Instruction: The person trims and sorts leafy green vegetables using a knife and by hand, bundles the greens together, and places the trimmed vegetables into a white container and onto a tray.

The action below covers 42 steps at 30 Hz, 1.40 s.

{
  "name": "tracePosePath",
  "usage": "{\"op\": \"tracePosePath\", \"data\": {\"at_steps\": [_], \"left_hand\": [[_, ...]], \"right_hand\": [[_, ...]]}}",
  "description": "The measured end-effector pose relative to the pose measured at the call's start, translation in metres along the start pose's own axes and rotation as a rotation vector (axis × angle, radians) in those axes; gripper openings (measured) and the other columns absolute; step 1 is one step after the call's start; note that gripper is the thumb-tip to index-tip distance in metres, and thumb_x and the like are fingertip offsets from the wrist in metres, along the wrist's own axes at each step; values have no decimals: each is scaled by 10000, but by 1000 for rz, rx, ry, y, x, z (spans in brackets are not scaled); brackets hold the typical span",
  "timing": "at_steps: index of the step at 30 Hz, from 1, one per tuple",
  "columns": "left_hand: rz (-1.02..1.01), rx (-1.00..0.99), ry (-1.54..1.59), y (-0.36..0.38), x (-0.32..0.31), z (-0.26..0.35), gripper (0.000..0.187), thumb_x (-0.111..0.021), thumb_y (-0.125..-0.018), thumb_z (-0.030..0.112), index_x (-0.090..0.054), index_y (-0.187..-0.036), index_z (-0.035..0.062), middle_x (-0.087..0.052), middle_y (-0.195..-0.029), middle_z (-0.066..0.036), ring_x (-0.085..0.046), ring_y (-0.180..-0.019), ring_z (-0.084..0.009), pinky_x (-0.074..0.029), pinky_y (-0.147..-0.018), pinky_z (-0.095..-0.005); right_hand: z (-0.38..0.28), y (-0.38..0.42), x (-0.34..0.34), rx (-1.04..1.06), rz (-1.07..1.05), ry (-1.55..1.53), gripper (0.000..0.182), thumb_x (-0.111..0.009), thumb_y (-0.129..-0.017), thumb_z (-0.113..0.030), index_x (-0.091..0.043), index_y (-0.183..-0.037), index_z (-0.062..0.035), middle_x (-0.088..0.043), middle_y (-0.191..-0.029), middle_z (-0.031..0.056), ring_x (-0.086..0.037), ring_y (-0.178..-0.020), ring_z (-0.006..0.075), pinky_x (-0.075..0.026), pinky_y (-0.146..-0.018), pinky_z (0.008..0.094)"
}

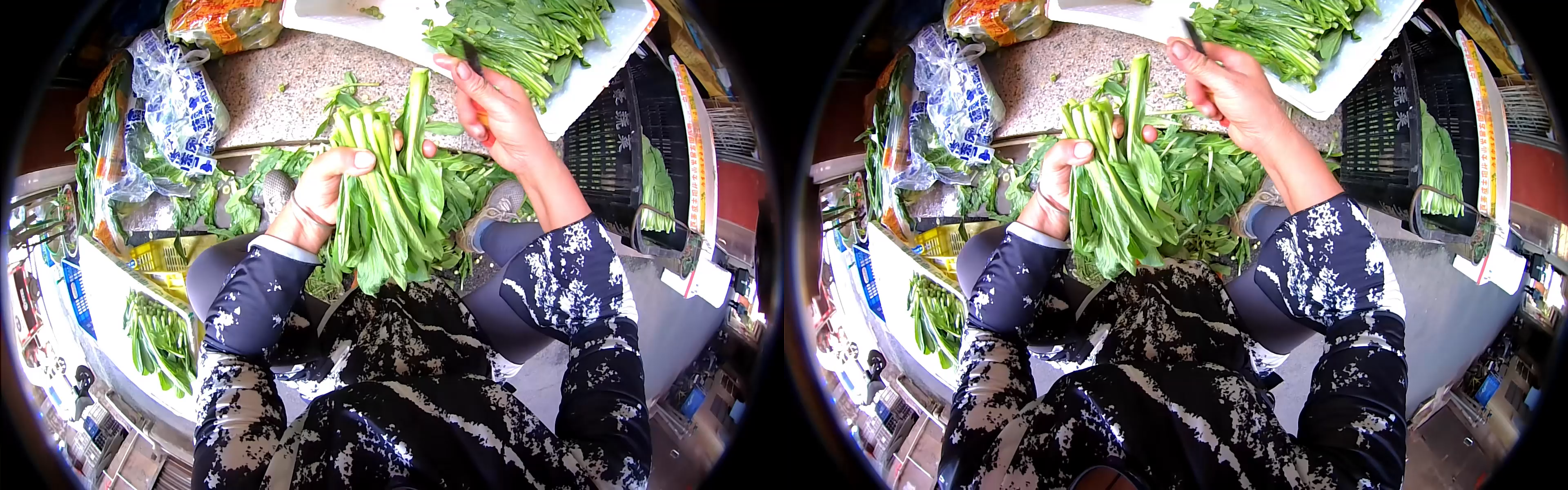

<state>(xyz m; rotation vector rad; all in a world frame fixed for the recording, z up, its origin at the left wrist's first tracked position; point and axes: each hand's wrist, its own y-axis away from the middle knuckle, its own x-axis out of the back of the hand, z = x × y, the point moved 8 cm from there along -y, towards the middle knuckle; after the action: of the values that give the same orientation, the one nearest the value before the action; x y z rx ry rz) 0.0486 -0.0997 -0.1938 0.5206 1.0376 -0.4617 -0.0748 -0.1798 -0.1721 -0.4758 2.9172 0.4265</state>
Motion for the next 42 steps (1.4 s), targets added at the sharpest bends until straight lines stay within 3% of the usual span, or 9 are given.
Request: {"op": "tracePosePath", "data": {"at_steps": [3, 11, 21, 23, 25, 30, 37, 38, 42], "left_hand": [[40, 7, -53, -1, 11, -4, 450, -595, -658, 199, -494, -1054, 10, -450, -1181, -253, -540, -979, -348, -469, -838, -459], [110, -11, -65, -8, 19, 4, 468, -563, -729, 37, -465, -1181, -33, -557, -1103, -89, -532, -1017, -189, -391, -933, -334], [164, -32, -339, -9, 23, 1, 360, -625, -706, 17, -559, -1060, 17, -607, -945, -24, -550, -845, -107, -423, -784, -247], [156, -13, -356, -9, 23, 1, 367, -628, -705, 15, -557, -1065, 14, -608, -960, -33, -557, -852, -114, -427, -796, -255], [115, -50, -530, -9, 15, 4, 437, -589, -713, 88, -460, -1114, -29, -550, -1042, -141, -558, -992, -290, -448, -874, -398], [121, -18, -526, -9, 18, 1, 428, -596, -704, 91, -471, -1096, -27, -551, -1048, -147, -571, -962, -287, -460, -854, -392], [114, 23, -542, -8, 24, -3, 423, -613, -696, 101, -475, -1074, -29, -534, -1101, -182, -571, -960, -311, -462, -852, -413], [113, 25, -541, -9, 24, -4, 423, -613, -696, 101, -475, -1074, -29, -534, -1101, -182, -571, -960, -311, -462, -852, -413], [80, 21, -418, -10, 22, -3, 456, -583, -720, 93, -439, -1132, -37, -502, -1148, -193, -521, -1045, -356, -433, -898, -448]], "right_hand": [[6, 5, -20, -86, -176, 110, 295, -589, -843, -232, -561, -1056, -30, -400, -554, -67, -323, -431, 7, -263, -392, 157], [-4, -5, 7, 62, 7, 248, 254, -718, -727, -196, -614, -859, -6, -599, -782, -7, -495, -635, 45, -380, -488, 169], [8, -1, -11, 72, -42, 363, 236, -698, -746, -181, -629, -823, 30, -585, -656, 37, -535, -530, 68, -465, -461, 215], [7, -2, -10, 110, -56, 503, 286, -664, -776, -248, -628, -824, 31, -584, -640, 45, -544, -532, 75, -472, -465, 226], [3, 0, -12, 81, -36, 536, 319, -644, -788, -284, -627, -830, 32, -585, -633, 48, -540, -523, 76, -466, -466, 223], [11, 1, 8, -121, 186, 277, 383, -596, -808, -383, -612, -887, -8, -580, -660, 38, -469, -481, 59, -290, -385, 149], [-7, 1, -15, 277, -28, 546, 334, -666, -764, -319, -632, -878, -7, -610, -688, 36, -475, -497, 62, -407, -474, 199], [6, -1, 2, 47, 66, 498, 317, -670, -762, -304, -632, -872, -9, -604, -678, 26, -472, -519, 55, -410, -493, 193], [-2, -2, 16, 48, 75, 364, 305, -669, -767, -300, -632, -872, -16, -602, -676, 14, -460, -492, 38, -385, -452, 180]]}}
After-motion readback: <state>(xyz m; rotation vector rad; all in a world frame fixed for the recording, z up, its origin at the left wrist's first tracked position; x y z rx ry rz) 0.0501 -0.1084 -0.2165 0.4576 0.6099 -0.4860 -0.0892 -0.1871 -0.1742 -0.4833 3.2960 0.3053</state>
